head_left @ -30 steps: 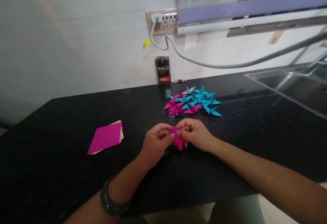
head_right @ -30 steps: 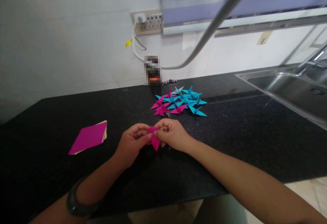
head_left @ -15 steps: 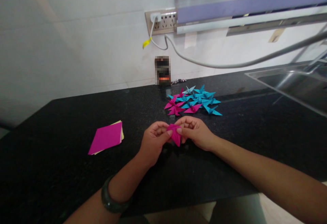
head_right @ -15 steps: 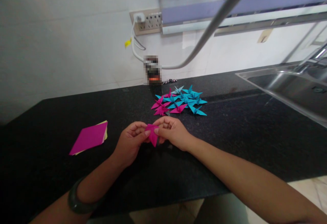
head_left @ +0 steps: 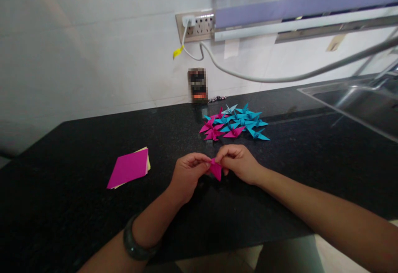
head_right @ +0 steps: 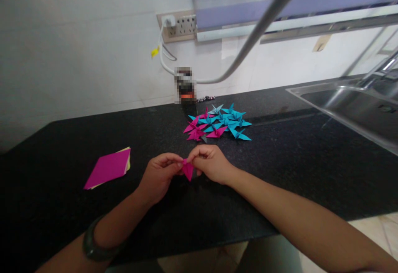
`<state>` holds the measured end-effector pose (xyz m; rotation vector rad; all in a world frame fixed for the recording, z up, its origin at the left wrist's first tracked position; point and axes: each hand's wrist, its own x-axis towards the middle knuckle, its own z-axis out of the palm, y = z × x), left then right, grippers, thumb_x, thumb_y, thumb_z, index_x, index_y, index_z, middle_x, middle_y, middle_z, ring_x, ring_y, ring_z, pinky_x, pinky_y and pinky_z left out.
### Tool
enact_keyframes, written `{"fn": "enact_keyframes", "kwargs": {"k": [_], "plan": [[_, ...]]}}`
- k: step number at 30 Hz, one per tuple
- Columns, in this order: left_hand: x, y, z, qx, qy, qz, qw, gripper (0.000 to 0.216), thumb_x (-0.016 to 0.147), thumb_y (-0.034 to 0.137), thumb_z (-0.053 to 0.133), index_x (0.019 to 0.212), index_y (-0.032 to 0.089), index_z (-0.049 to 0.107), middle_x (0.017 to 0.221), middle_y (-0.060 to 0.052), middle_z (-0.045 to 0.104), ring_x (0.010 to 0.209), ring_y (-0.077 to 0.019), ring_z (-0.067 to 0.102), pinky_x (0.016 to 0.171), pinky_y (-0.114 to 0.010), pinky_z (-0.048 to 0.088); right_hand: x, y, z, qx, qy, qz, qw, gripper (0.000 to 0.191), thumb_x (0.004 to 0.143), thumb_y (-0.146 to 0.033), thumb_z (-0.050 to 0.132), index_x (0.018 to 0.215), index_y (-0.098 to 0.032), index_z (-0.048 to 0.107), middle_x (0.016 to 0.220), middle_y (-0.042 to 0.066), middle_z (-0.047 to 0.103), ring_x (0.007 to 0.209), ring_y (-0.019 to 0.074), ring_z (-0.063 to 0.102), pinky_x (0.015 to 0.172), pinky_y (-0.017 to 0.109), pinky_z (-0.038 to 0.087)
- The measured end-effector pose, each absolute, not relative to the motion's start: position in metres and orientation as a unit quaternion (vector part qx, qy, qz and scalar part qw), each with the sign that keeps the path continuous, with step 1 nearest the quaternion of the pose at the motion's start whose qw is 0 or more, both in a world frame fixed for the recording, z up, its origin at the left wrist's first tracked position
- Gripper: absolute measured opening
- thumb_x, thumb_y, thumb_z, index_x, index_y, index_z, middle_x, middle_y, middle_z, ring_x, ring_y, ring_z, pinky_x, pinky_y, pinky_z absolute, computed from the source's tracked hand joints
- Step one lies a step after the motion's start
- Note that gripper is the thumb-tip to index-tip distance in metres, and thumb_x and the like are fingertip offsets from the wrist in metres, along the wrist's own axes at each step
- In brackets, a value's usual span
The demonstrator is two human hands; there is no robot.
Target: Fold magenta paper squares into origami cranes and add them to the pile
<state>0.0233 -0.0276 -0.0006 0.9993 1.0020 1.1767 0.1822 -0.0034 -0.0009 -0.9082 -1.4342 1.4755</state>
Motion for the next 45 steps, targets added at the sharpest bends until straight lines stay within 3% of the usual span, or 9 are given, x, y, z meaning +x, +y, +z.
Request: {"fn": "enact_keyframes", "kwargs": {"k": [4, 7, 11, 16, 22, 39, 45], "plan": [[0.0231, -0.0285, 0.0051, 0.389, 0.414, 0.492, 0.66, 0.023, 0.063, 0.025, 0.07, 0.083, 0.015, 0.064, 0.062, 0.0, 0.068, 0.054, -0.0112, 0.062, 0.056, -0.023, 0.051, 0.1848, -0.0029, -0.0019, -0.347, -0.604, 0.566, 0.441, 0.006, 0.065, -0.013, 0.054, 0.064, -0.014, 0.06, 0.052, -0.004, 0.054, 0.04, 0.0047, 0.048, 0.04, 0.016, 0.037], [0.0232, -0.0279, 0.0072, 0.402, 0.425, 0.45, 0.674, 0.025, 0.067, 0.036, 0.067, 0.073, 0.012, 0.063, 0.061, -0.003, 0.067, 0.054, -0.0111, 0.062, 0.053, -0.021, 0.049, 0.1864, -0.0022, -0.0044, -0.318, -0.66, 0.507, 0.453, 0.009, 0.067, -0.011, 0.054, 0.066, -0.015, 0.062, 0.06, -0.002, 0.055, 0.046, 0.0054, 0.05, 0.044, 0.018, 0.04], [0.0235, -0.0265, 0.0064, 0.433, 0.465, 0.446, 0.631, 0.024, 0.061, 0.033, 0.073, 0.066, 0.011, 0.063, 0.057, -0.002, 0.066, 0.05, -0.0091, 0.06, 0.051, -0.018, 0.047, 0.1867, -0.0034, -0.004, -0.291, -0.71, 0.453, 0.453, 0.011, 0.07, -0.011, 0.053, 0.07, -0.015, 0.063, 0.065, 0.0, 0.056, 0.054, 0.0069, 0.051, 0.05, 0.019, 0.042], [0.0239, -0.0271, 0.0072, 0.459, 0.494, 0.47, 0.569, 0.021, 0.061, 0.031, 0.073, 0.063, 0.012, 0.064, 0.053, -0.001, 0.065, 0.048, -0.0098, 0.058, 0.05, -0.02, 0.047, 0.184, -0.0065, -0.0029, -0.333, -0.653, 0.536, 0.419, 0.015, 0.076, -0.027, 0.056, 0.087, -0.017, 0.055, 0.063, -0.003, 0.052, 0.051, 0.0072, 0.049, 0.049, 0.02, 0.04], [0.0238, -0.0281, 0.0075, 0.511, 0.502, 0.464, 0.521, 0.017, 0.065, 0.029, 0.069, 0.063, 0.014, 0.064, 0.051, -0.001, 0.064, 0.047, -0.0104, 0.057, 0.049, -0.021, 0.047, 0.1844, -0.0046, -0.0063, -0.385, -0.679, 0.511, 0.359, 0.025, 0.078, -0.04, 0.055, 0.074, -0.016, 0.055, 0.054, -0.003, 0.049, 0.045, 0.0068, 0.043, 0.043, 0.019, 0.035], [0.0199, -0.0298, 0.0033, 0.596, 0.482, 0.43, 0.476, 0.015, 0.073, 0.027, 0.059, 0.066, 0.014, 0.06, 0.057, 0.0, 0.059, 0.052, -0.0099, 0.054, 0.051, -0.02, 0.041, 0.183, -0.0107, 0.0026, -0.382, -0.783, 0.325, 0.368, 0.016, 0.079, -0.021, 0.048, 0.065, -0.016, 0.053, 0.055, -0.003, 0.047, 0.052, 0.0077, 0.042, 0.05, 0.019, 0.034], [0.0202, -0.0274, 0.0032, 0.577, 0.488, 0.425, 0.499, 0.015, 0.072, 0.028, 0.061, 0.065, 0.014, 0.06, 0.057, 0.0, 0.061, 0.054, -0.0105, 0.057, 0.054, -0.021, 0.044, 0.1834, -0.0098, 0.0005, -0.384, -0.794, 0.29, 0.372, 0.015, 0.08, -0.02, 0.048, 0.066, -0.017, 0.054, 0.06, -0.001, 0.054, 0.056, 0.0091, 0.048, 0.055, 0.02, 0.037]]}}
